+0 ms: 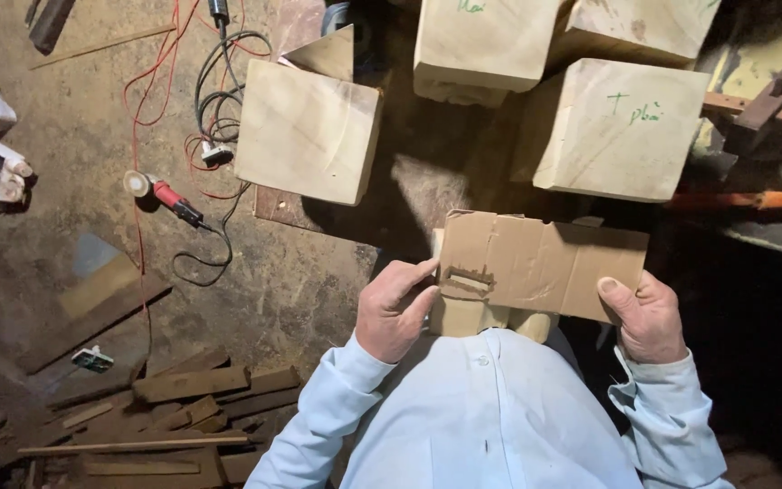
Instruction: Marking layout lines on wooden blocks and a cardboard template using a pen for woodworking preparation.
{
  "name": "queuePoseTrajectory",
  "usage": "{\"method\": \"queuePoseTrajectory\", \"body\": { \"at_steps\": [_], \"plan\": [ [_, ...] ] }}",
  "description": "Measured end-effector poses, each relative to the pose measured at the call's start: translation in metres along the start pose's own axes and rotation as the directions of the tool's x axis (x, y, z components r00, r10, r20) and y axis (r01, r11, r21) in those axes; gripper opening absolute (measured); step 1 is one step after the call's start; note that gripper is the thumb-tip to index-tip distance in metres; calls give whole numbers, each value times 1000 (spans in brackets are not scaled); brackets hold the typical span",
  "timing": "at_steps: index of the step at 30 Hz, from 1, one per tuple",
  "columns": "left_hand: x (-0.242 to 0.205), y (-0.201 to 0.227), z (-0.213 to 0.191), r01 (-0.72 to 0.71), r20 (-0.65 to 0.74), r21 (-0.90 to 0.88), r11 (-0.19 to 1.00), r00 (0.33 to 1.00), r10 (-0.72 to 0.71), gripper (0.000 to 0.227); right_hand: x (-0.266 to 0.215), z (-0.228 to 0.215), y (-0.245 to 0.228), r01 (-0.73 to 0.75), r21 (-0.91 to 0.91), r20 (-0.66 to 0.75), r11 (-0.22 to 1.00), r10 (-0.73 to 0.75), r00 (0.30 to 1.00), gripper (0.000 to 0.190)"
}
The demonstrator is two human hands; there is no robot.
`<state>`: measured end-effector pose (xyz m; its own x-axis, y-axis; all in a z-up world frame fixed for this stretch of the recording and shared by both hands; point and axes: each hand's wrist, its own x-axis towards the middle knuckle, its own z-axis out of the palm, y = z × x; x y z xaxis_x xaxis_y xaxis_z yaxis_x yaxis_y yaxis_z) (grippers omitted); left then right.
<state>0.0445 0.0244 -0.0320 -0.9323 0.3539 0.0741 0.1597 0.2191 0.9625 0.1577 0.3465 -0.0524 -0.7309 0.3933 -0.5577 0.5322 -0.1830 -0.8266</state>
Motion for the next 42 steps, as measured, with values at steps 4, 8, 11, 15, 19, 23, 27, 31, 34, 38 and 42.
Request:
{"method": "queuePoseTrajectory", "body": {
  "at_steps": [4,8,11,15,19,23,27,31,34,38,42],
  "plan": [
    [-2,-2,2,-9,-25,9,1000,1000,9,34,-1,1,0,14,-7,-25,1000,-14,1000,38],
    [-3,-4,2,-12,-29,-5,1000,1000,12,32,4,-6,9,47,-32,-23,998,-48,999,36],
    [-4,-7,3,-22,-30,-4,1000,999,22,32,5,-6,9,44,-12,-17,999,-45,999,36],
    [-1,-4,1,-30,-30,-8,1000,999,29,31,3,-2,5,37,-3,-23,999,-37,999,36],
    [2,-2,-4,-23,17,-16,1000,1000,24,31,4,-3,8,50,-5,-38,999,-50,998,35],
    [3,-2,-7,-20,60,-28,999,998,21,33,3,1,3,44,3,-46,999,-44,998,35],
    [2,-4,-6,-27,51,-17,999,998,28,33,3,0,2,42,-16,-42,999,-43,998,36],
    [1,-4,-4,-7,51,-9,1000,999,8,37,4,0,2,57,-22,-34,998,-57,998,37],
    [1,-5,-4,-17,49,-7,1000,999,17,38,5,0,6,48,14,-38,999,-48,998,37],
    [-1,-8,-3,-23,43,-2,1000,999,23,39,5,0,5,51,28,-31,998,-50,998,36],
    [-2,-6,-4,-23,65,-2,1000,998,23,37,4,-2,1,46,-27,-3,999,-46,999,38]
  ]
}}
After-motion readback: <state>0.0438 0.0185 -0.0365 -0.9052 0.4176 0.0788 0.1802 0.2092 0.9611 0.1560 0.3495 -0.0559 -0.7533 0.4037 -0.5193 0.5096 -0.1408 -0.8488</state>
